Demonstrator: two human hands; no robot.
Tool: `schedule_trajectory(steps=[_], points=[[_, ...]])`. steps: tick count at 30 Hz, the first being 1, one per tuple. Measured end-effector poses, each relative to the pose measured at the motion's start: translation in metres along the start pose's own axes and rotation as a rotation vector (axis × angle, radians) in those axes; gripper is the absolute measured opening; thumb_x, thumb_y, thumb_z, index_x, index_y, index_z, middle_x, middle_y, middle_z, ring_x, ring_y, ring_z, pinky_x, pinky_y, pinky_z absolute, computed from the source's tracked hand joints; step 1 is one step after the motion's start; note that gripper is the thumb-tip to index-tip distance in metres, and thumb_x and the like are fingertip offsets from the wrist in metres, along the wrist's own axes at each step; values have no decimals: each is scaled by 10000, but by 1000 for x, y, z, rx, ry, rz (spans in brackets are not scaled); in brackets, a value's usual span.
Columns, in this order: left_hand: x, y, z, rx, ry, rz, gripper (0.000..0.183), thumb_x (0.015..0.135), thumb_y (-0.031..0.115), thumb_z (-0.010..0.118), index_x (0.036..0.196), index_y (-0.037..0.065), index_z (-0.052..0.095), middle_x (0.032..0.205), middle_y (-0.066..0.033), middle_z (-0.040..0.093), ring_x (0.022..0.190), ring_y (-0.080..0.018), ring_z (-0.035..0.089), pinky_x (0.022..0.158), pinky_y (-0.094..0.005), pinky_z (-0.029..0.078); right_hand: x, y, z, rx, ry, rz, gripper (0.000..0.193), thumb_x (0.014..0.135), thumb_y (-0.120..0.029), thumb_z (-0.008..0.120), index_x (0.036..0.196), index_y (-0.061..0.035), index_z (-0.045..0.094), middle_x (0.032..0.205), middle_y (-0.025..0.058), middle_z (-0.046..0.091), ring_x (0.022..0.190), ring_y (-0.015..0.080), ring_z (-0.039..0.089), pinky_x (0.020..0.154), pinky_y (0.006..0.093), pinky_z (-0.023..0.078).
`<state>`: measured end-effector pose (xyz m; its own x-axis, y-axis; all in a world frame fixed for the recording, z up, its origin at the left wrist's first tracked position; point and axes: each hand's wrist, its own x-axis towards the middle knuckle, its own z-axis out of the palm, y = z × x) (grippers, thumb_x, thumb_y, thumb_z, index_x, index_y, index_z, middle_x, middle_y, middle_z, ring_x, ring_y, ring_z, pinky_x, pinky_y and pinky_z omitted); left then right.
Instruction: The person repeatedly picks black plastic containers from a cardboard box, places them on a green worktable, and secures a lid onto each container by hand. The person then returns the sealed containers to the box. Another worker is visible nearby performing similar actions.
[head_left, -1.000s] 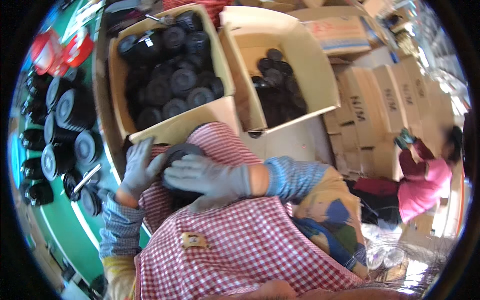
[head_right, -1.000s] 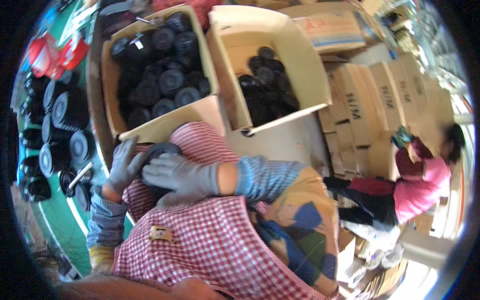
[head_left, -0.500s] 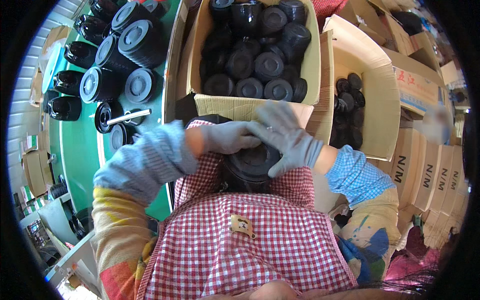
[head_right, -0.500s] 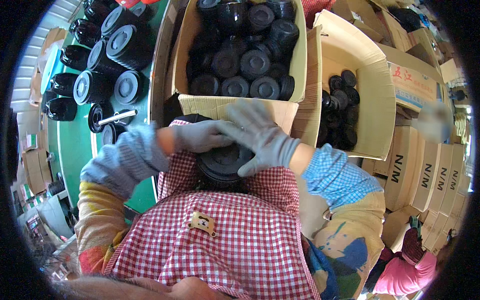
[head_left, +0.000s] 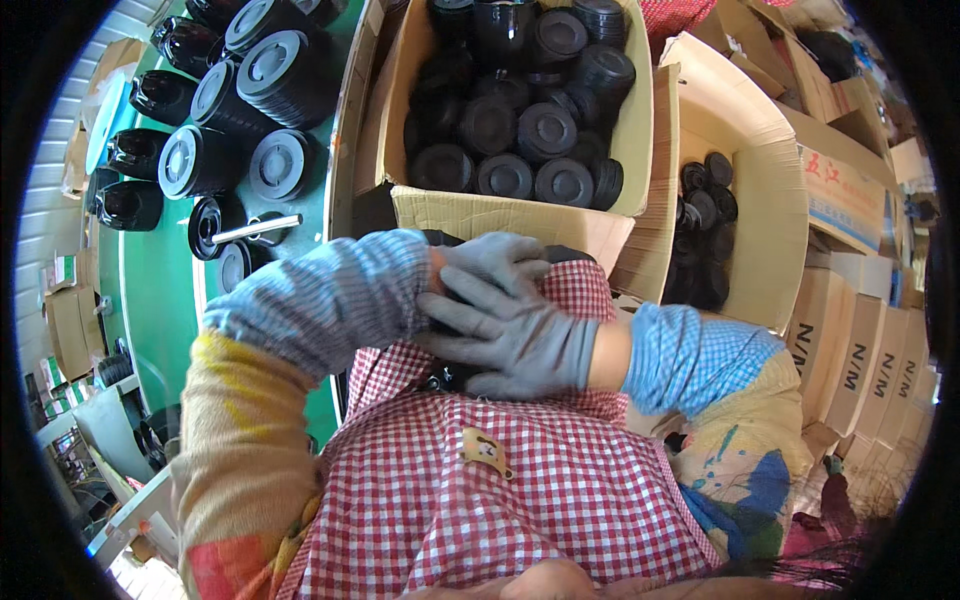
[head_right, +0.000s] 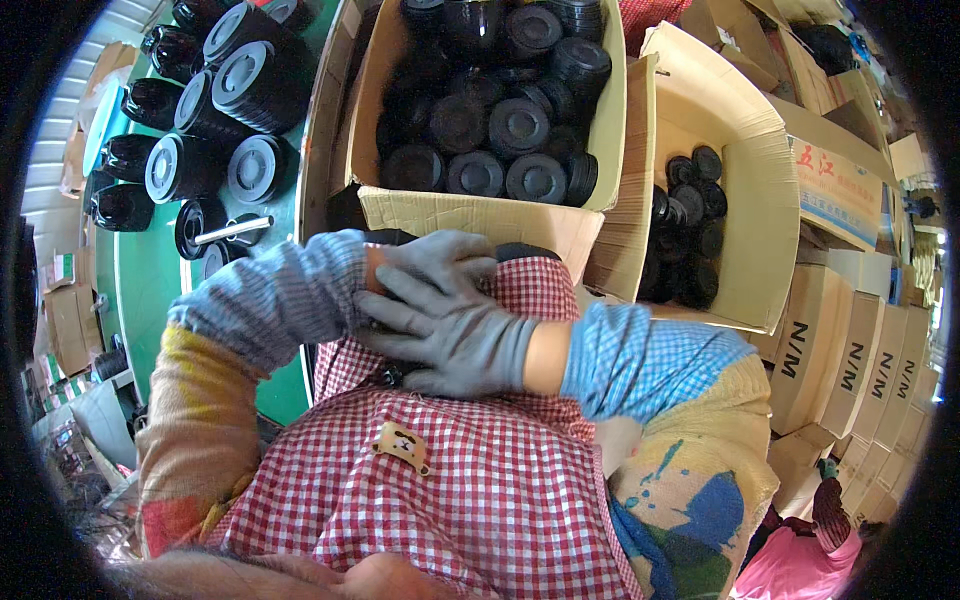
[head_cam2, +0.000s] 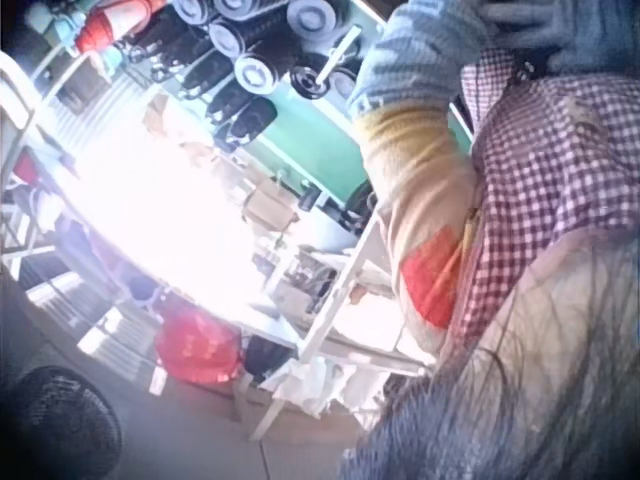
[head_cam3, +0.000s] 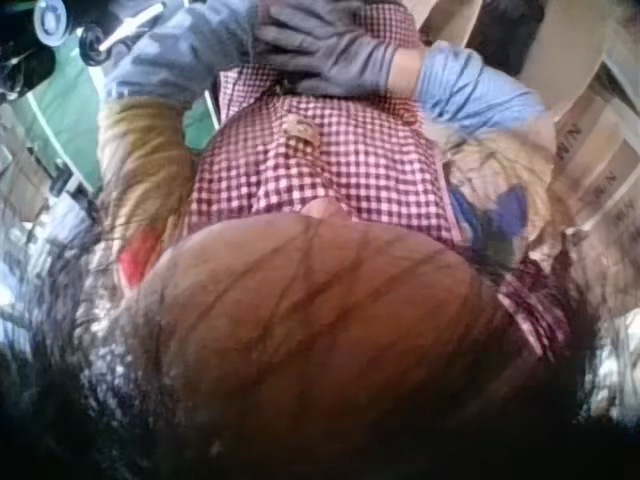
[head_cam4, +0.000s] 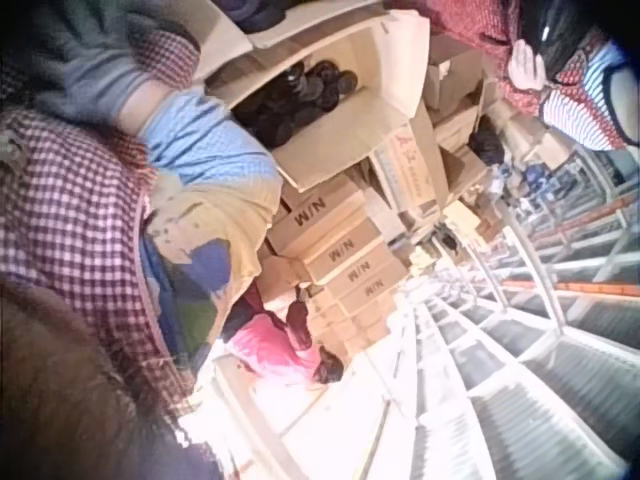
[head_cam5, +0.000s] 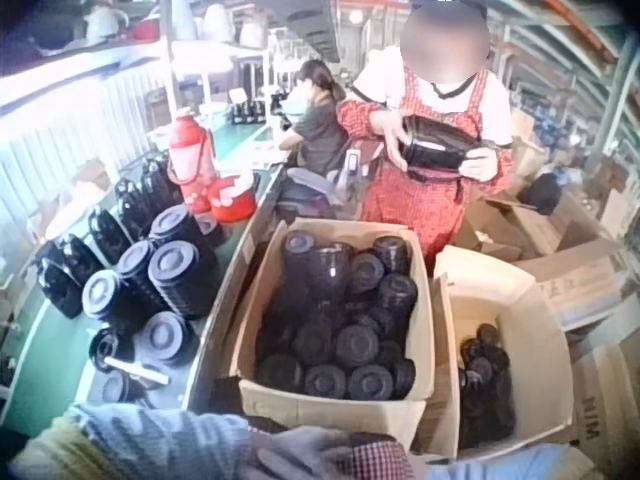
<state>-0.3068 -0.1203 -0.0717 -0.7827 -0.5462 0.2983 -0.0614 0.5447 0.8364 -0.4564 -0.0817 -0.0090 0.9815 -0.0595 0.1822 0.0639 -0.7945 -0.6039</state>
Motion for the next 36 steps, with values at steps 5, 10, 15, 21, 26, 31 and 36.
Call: schedule_trajectory(steps=[5,10,15,21,26,31,36], points=[[17,43,-30,-6,-224,-637,287,981,277,613,1188,81,651,1066,-117,707,1046,-287,690,917,-435,526,-3,-3,-14,-10,211,-53,584,897,-472,635,1407,-192,580,1592,122,328,1484,416,242,1204,631,135],[-23,20,-14,24,93,59,371,893,251,704,1209,65,654,1232,-168,643,1199,-272,620,1030,-412,479,-22,43,-19,-13,105,-256,699,813,-485,700,1438,-221,530,1527,113,398,1445,389,340,1181,609,270],[-8,12,-3,-185,-113,-790,408,885,428,716,1098,81,699,1041,-178,681,1028,-302,674,881,-443,498,-1,2,9,0,-22,-3,676,829,-505,628,1457,-275,530,1631,128,291,1516,419,177,1166,677,105],[-12,1,-19,157,-243,-349,298,968,290,614,1225,148,662,1217,-109,648,1140,-267,634,1002,-372,476,-16,21,-15,11,330,-124,593,889,-441,644,1413,-179,558,1553,147,387,1460,395,300,1194,612,176],[-41,20,-9,-194,-58,-247,375,928,176,642,1302,156,636,1396,-69,551,1330,-241,489,1135,-390,397,-18,56,-6,256,-204,-195,758,813,-501,696,1474,-193,492,1595,154,312,1492,393,255,1176,615,254],[-2,27,-18,-326,-211,-892,402,926,376,680,1156,47,684,1097,-141,698,1042,-296,663,888,-441,501,-9,24,1,80,-74,-187,693,816,-506,640,1457,-265,532,1642,128,273,1525,436,142,1143,702,152],[38,20,-9,82,-468,-513,336,945,343,639,1046,25,685,949,-162,713,894,-342,695,800,-452,532,-5,-14,12,-149,97,25,589,862,-448,577,1416,-247,567,1579,118,382,1496,388,251,1129,692,154]])
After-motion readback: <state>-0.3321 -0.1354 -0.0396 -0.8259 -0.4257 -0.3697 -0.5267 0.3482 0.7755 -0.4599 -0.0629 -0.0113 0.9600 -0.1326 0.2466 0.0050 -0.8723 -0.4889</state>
